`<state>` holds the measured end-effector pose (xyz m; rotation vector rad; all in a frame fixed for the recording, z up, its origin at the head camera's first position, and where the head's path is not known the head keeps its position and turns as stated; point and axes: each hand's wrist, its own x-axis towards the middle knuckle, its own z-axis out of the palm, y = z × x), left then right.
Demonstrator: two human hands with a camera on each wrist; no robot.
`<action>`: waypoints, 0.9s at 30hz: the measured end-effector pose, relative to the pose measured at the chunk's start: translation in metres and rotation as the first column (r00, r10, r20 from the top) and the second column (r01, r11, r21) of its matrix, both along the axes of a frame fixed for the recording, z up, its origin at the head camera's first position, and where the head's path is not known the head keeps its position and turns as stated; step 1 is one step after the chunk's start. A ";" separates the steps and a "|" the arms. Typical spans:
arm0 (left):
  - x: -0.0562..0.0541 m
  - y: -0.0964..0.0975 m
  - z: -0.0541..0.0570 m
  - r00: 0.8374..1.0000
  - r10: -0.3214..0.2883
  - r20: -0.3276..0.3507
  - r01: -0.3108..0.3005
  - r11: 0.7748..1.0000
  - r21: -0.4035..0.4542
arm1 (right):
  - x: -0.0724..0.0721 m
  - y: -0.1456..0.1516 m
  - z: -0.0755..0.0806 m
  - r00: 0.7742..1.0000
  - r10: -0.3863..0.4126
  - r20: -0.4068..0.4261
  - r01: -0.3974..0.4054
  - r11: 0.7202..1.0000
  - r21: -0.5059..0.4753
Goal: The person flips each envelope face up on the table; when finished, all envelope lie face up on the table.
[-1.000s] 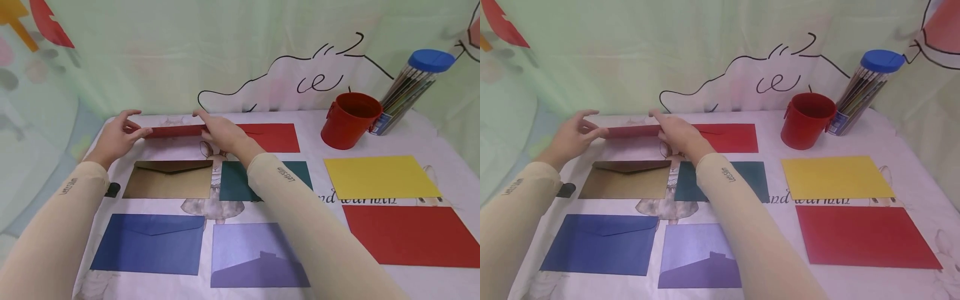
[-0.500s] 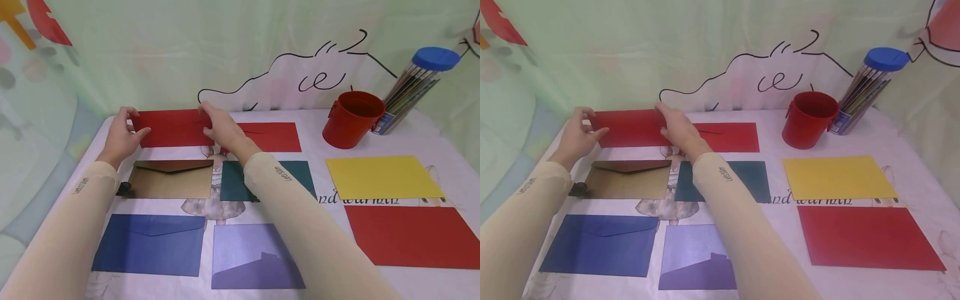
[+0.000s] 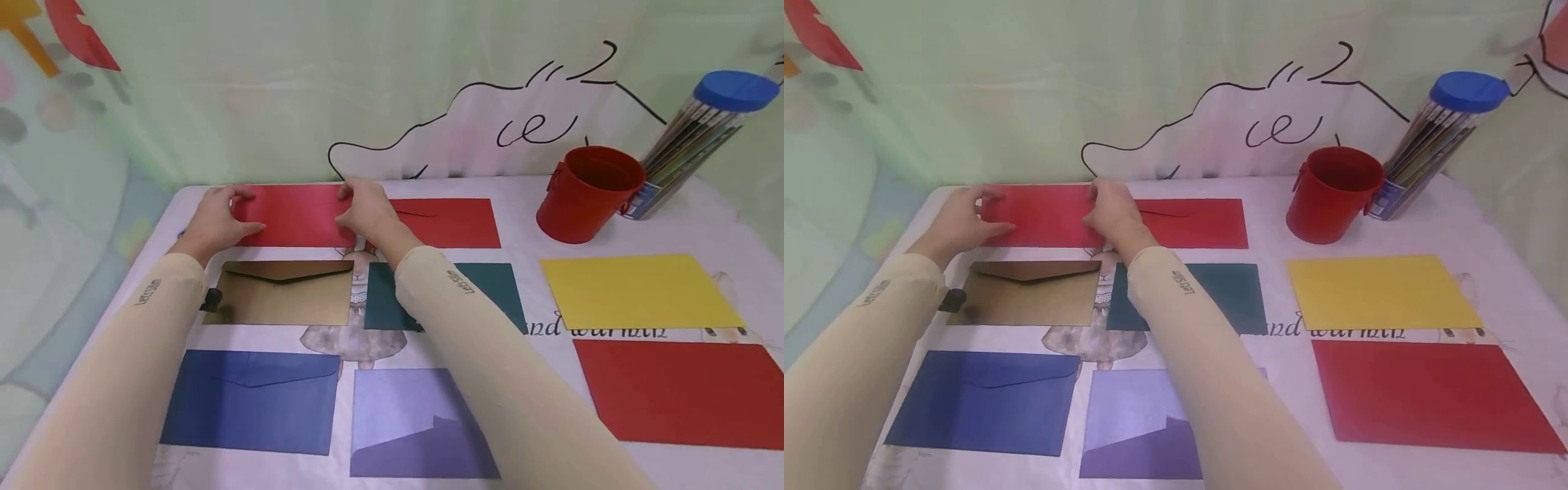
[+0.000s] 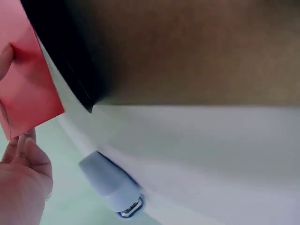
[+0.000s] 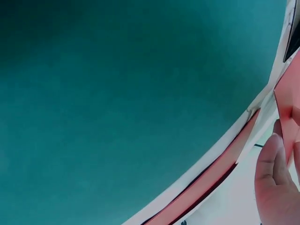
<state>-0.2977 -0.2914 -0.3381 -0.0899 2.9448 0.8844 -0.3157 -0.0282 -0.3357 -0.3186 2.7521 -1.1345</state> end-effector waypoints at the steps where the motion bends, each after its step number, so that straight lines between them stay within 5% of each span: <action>1: -0.001 0.002 0.001 1.000 -0.003 0.009 0.003 1.000 -0.021 | 0.000 0.000 0.000 1.000 -0.005 0.005 0.005 1.000 0.001; 5: -0.002 0.011 0.005 0.998 -0.020 0.063 0.030 0.987 -0.157 | -0.002 -0.003 0.001 0.999 0.012 -0.037 -0.003 0.972 0.235; 8: -0.004 0.016 0.010 0.996 -0.042 0.082 0.063 0.959 -0.276 | -0.003 -0.011 0.002 0.989 0.077 -0.124 -0.007 0.874 0.486; 10: -0.004 0.021 0.014 0.994 -0.060 0.087 0.086 0.939 -0.332 | -0.001 -0.016 0.003 0.978 0.118 -0.169 0.000 0.821 0.571; 14: -0.007 0.037 0.019 0.989 -0.125 0.084 0.147 0.923 -0.355 | 0.003 -0.013 0.006 0.980 0.136 -0.143 -0.046 0.862 0.506; 18: -0.012 0.061 0.025 0.986 -0.164 0.003 0.157 0.938 -0.310 | 0.003 0.003 0.014 0.980 0.170 -0.106 -0.117 0.916 0.384; 22: -0.012 0.097 0.029 0.971 -0.206 -0.125 0.170 0.954 -0.248 | 0.002 0.036 0.021 0.971 0.223 -0.085 -0.182 0.923 0.339; 27: -0.002 0.156 0.033 0.930 -0.266 -0.254 0.235 0.961 -0.147 | 0.005 0.093 0.029 0.967 0.245 -0.065 -0.213 0.926 0.312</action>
